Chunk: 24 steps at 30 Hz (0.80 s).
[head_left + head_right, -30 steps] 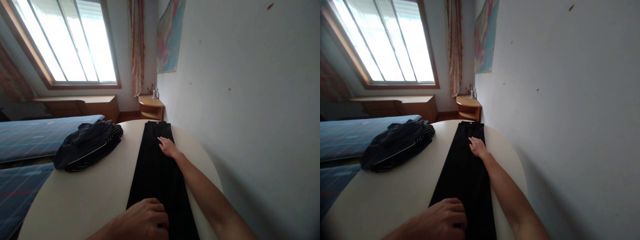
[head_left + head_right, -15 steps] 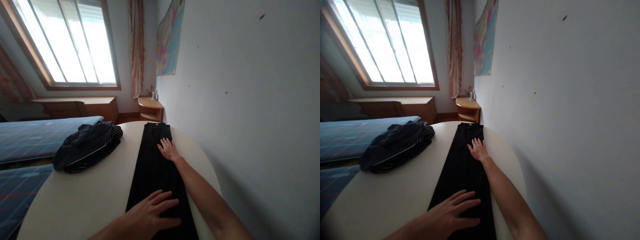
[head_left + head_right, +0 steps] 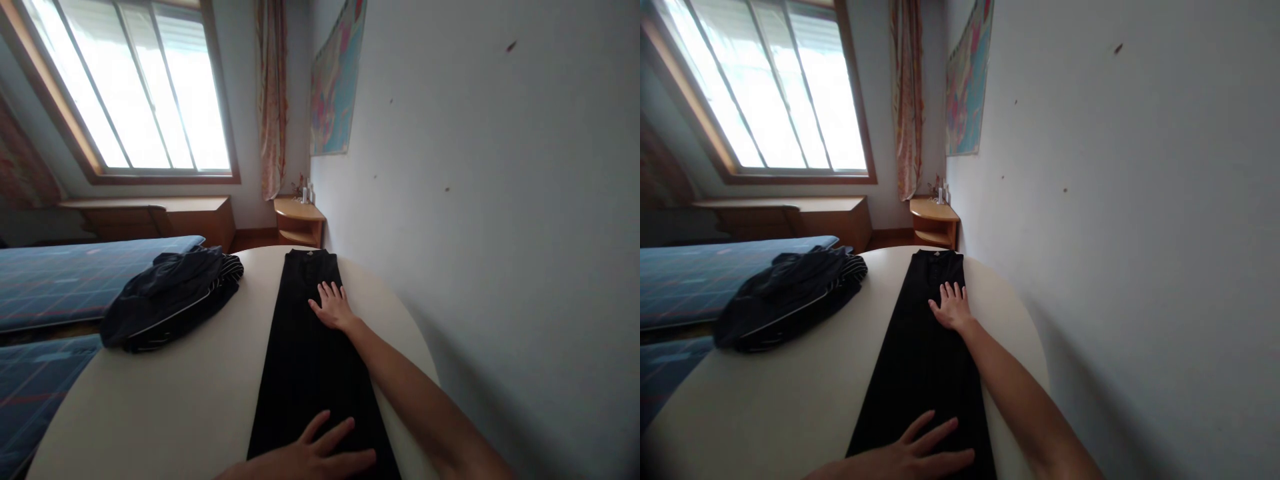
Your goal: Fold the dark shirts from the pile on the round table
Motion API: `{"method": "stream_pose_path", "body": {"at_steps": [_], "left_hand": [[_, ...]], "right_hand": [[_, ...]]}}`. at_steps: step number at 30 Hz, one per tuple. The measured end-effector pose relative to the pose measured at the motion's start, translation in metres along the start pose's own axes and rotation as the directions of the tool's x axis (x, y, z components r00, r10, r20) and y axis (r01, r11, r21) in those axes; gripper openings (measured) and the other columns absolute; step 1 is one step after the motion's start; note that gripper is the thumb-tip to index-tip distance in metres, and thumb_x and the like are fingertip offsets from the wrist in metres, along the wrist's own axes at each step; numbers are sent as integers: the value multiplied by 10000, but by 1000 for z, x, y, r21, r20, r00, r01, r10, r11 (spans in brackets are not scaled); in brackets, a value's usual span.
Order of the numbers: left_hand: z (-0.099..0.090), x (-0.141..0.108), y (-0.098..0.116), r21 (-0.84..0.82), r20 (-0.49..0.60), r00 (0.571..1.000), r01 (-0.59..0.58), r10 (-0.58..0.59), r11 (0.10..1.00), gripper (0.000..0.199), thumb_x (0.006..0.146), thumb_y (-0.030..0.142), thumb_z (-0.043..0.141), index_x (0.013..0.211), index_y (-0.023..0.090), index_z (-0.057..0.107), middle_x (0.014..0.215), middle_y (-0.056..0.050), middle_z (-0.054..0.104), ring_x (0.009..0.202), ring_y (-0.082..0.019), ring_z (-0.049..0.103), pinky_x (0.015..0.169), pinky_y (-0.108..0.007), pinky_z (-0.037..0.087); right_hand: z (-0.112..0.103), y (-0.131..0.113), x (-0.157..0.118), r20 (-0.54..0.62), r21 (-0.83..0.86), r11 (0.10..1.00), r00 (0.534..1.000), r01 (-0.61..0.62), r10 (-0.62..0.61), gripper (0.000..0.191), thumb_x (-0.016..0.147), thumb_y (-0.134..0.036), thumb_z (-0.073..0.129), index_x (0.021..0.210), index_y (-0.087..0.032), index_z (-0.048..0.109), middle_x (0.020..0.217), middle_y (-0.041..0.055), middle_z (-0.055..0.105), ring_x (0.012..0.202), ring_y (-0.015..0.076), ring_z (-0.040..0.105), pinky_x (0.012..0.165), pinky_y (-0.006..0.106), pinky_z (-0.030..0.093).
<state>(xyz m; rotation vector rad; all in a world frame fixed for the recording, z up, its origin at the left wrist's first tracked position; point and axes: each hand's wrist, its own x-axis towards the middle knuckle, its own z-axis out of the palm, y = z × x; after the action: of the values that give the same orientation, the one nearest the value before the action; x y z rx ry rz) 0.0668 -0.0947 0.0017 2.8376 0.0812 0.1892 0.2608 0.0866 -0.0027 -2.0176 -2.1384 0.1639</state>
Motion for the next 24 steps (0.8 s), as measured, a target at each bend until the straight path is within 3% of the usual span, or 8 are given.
{"method": "stream_pose_path", "body": {"at_steps": [4, 5, 8, 10, 13, 18, 24], "left_hand": [[-27, 4, -3, -201, -50, 999, -18, 8, 979, 347, 1019, 298, 513, 1360, 290, 578, 1387, -20, 615, 1320, -199, 534, 1109, -332, 432], [-36, 4, -4, -199, -85, 995, 37, -55, 979, 345, 1009, 293, 529, 1349, 289, 587, 1403, -30, 600, 1320, -201, 530, 1121, -344, 417], [-52, 3, -11, -89, -114, 960, 246, -256, 965, 542, 941, 297, 613, 1463, 306, 471, 1595, -83, 351, 1471, -330, 302, 1163, -554, 322], [-51, 1, -14, -27, -69, 948, 309, -310, 951, 717, 889, 340, 680, 1530, 321, 360, 1645, -114, 199, 1494, -406, 177, 1142, -670, 259], [-41, 0, -15, -1, -12, 945, 326, -326, 945, 836, 851, 377, 724, 1558, 353, 279, 1651, -116, 147, 1492, -438, 124, 1122, -728, 210], [-37, 3, -16, -2, 2, 948, 317, -317, 948, 796, 878, 439, 687, 1558, 366, 279, 1652, -96, 131, 1489, -444, 124, 1124, -727, 206], [-19, 1, -33, 79, 0, 958, 284, -285, 956, 812, 898, 593, 613, 1573, 404, 202, 1654, -82, 124, 1476, -466, 163, 1124, -700, 252]], "right_hand": [[5, -4, -15, -8, 0, 999, 999, 36, -36, 797, 968, -655, 244, 1574, -139, 277, 1644, 113, 214, 1526, 333, 91, 1223, 506, 19], [5, -4, -19, -9, 1, 999, 999, 41, -41, 790, 970, -654, 235, 1574, -146, 281, 1643, 110, 217, 1527, 330, 94, 1223, 503, 18], [4, -5, -24, -9, 15, 999, 999, 35, -35, 756, 985, -630, 205, 1570, -160, 299, 1642, 96, 227, 1527, 319, 102, 1224, 500, 23], [3, -4, -22, -2, 32, 999, 1000, 31, -31, 742, 990, -620, 200, 1565, -165, 311, 1639, 86, 239, 1527, 308, 108, 1225, 498, 29], [0, 1, -12, 15, 49, 999, 1000, 23, -23, 744, 993, -615, 196, 1565, -151, 306, 1641, 87, 229, 1528, 276, 124, 1228, 484, 42], [-4, 13, 29, 23, 37, 993, 993, -114, 113, 827, 980, -632, 185, 1576, -59, 210, 1653, 155, 133, 1531, 270, 108, 1223, 468, 75], [-9, 24, 87, 119, 37, 973, 968, -227, 222, 843, 971, -658, 182, 1589, -85, 167, 1664, 154, 76, 1532, 295, 64, 1213, 489, 81]]}}
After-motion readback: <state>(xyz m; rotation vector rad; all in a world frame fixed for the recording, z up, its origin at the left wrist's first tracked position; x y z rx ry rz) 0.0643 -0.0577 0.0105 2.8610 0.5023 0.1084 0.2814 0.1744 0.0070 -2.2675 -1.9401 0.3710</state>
